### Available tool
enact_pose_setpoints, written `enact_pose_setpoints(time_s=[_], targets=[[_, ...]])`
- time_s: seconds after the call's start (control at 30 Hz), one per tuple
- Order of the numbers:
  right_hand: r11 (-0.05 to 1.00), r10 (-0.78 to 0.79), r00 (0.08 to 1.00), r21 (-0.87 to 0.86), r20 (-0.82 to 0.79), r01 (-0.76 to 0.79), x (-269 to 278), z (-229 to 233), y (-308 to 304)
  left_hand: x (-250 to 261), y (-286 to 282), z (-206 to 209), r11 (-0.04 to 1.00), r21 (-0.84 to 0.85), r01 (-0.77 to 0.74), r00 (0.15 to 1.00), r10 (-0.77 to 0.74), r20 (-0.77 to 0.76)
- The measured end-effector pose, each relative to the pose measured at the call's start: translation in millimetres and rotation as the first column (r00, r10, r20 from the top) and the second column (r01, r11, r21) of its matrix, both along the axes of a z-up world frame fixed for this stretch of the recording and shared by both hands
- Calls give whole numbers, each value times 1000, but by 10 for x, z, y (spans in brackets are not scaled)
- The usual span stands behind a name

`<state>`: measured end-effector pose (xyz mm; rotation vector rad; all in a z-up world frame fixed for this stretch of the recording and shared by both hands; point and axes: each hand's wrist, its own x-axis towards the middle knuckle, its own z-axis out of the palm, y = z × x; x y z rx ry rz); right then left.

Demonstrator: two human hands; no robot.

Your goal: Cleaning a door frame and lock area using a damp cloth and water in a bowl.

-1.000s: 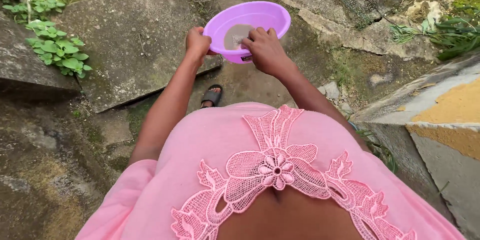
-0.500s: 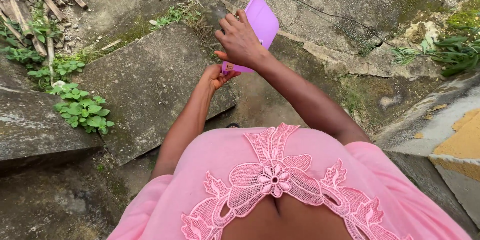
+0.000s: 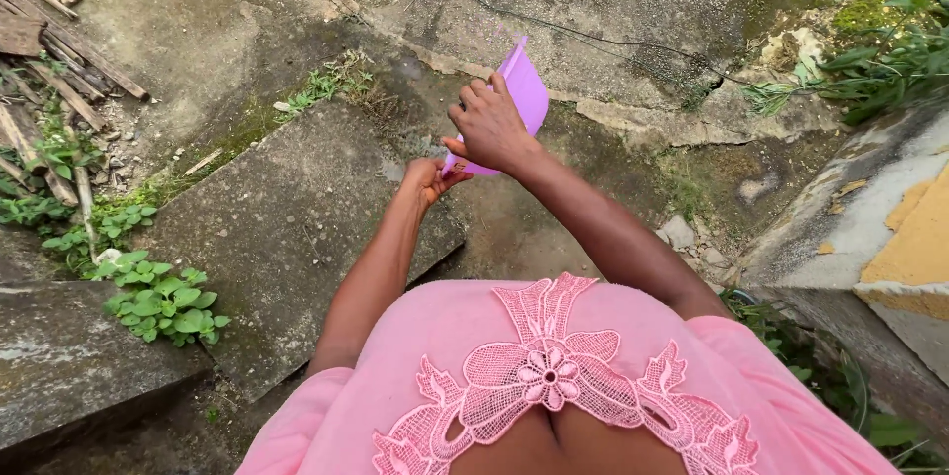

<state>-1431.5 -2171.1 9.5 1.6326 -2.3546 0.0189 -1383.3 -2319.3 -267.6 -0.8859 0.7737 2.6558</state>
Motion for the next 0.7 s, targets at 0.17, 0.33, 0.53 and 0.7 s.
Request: enact_pose_setpoints(time_s=[0.17,0.33,0.53,0.7], targets=[[973,-227,963,-20,143,232,89,-144,677,-168,362,291,966,-255,-38,999,31,-29],[827,-458,673,0,580,562,240,-407,1539,-273,877,963,767,-641,29,995,-85,-56],[514,-245,415,-245,876,822,782,-352,2571,-186,1955,1440,536,-828,167,815,-548,-190],[160,-318,329,-291,889,943,1458,-306,3421,390,2974,1908,159,-986,-46,448,-879,-163]])
